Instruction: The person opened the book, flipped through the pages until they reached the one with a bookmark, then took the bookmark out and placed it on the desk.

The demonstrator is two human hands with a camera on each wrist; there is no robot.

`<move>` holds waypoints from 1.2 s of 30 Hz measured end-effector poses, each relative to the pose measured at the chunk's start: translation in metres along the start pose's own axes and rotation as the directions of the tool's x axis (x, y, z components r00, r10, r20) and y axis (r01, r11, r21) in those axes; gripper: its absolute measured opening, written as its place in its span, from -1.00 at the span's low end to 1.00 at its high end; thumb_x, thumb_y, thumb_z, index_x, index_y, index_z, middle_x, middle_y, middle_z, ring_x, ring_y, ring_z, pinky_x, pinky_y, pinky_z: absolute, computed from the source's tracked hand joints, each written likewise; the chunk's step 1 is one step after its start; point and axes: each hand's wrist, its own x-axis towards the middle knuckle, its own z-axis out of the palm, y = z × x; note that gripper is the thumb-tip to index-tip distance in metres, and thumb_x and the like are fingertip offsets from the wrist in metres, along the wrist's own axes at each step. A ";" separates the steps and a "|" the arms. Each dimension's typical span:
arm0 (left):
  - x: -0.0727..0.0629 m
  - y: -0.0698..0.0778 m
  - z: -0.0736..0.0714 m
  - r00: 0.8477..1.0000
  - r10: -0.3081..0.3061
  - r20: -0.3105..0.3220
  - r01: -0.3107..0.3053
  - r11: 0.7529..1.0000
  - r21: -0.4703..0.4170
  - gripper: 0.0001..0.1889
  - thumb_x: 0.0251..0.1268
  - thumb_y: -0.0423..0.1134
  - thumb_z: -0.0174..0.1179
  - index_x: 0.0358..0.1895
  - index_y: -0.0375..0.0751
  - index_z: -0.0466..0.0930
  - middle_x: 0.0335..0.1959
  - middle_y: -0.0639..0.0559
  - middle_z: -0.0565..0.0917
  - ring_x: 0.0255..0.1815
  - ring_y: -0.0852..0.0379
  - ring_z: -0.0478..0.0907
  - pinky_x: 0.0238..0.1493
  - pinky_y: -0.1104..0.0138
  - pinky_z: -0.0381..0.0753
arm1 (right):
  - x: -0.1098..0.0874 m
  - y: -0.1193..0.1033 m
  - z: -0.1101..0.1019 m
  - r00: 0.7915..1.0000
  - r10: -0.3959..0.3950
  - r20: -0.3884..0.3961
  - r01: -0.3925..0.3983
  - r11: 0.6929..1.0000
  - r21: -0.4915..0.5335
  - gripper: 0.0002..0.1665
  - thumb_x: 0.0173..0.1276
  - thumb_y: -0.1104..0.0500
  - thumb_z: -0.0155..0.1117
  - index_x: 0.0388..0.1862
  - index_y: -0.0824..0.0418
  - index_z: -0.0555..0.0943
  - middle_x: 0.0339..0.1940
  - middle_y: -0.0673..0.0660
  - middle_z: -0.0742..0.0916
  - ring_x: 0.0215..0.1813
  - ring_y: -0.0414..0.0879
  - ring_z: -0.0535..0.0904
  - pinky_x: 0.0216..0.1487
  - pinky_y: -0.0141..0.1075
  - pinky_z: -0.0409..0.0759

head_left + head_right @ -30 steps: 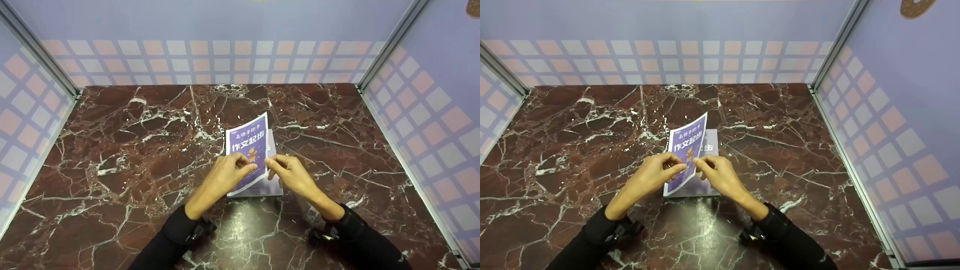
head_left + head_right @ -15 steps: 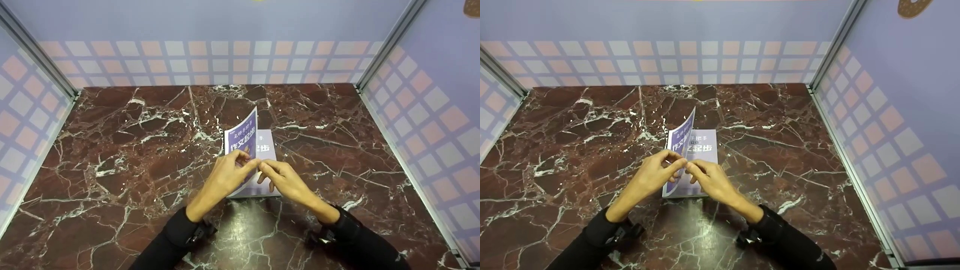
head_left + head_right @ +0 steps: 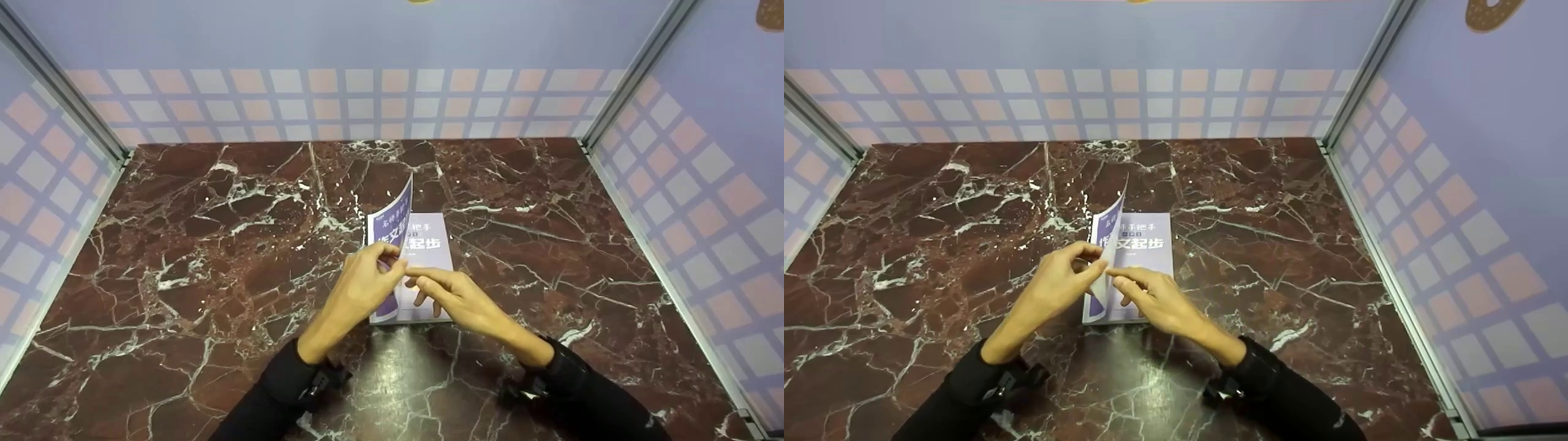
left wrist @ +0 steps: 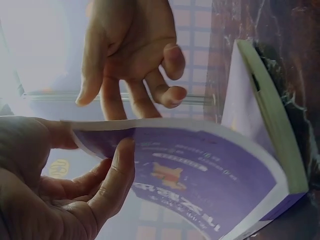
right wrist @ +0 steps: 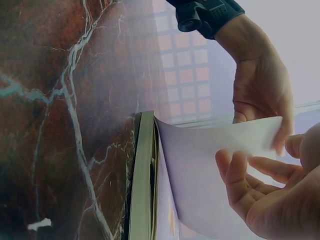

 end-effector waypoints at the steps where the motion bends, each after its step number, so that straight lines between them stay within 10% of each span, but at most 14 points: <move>1: 0.000 0.001 -0.002 1.000 0.000 -0.004 0.000 1.000 0.005 -0.72 0.43 -0.28 0.24 0.06 -0.40 0.65 -0.19 -0.10 0.72 -0.25 0.06 0.65 -0.24 0.30 0.71 | 0.000 0.000 0.000 1.000 -0.003 0.001 0.003 1.000 -0.002 -0.54 0.70 0.14 -0.04 0.41 0.27 0.54 0.07 0.32 0.75 -0.37 0.28 0.66 -0.45 -0.04 0.66; 22: 0.000 0.000 -0.043 0.999 0.014 -0.042 -0.007 0.986 0.167 -0.54 0.24 -0.53 0.30 0.24 -0.37 0.57 -0.17 -0.17 0.70 -0.23 -0.02 0.64 -0.16 0.16 0.71 | 0.000 0.004 0.007 0.989 -0.118 -0.091 0.107 0.987 -0.121 -0.65 0.58 0.17 0.19 0.22 0.30 0.65 0.16 0.19 0.74 -0.07 0.07 0.71 -0.09 -0.15 0.70; 36: -0.008 -0.001 -0.061 0.998 -0.033 0.049 0.010 0.914 0.405 -0.56 0.31 -0.47 0.25 0.26 -0.38 0.59 -0.08 -0.21 0.54 -0.17 -0.07 0.49 -0.04 0.08 0.60 | -0.002 0.008 0.022 0.977 -0.213 -0.007 0.206 0.954 -0.219 -0.54 0.57 0.07 0.22 0.31 0.28 0.59 0.23 0.17 0.66 0.04 0.00 0.65 0.01 -0.13 0.70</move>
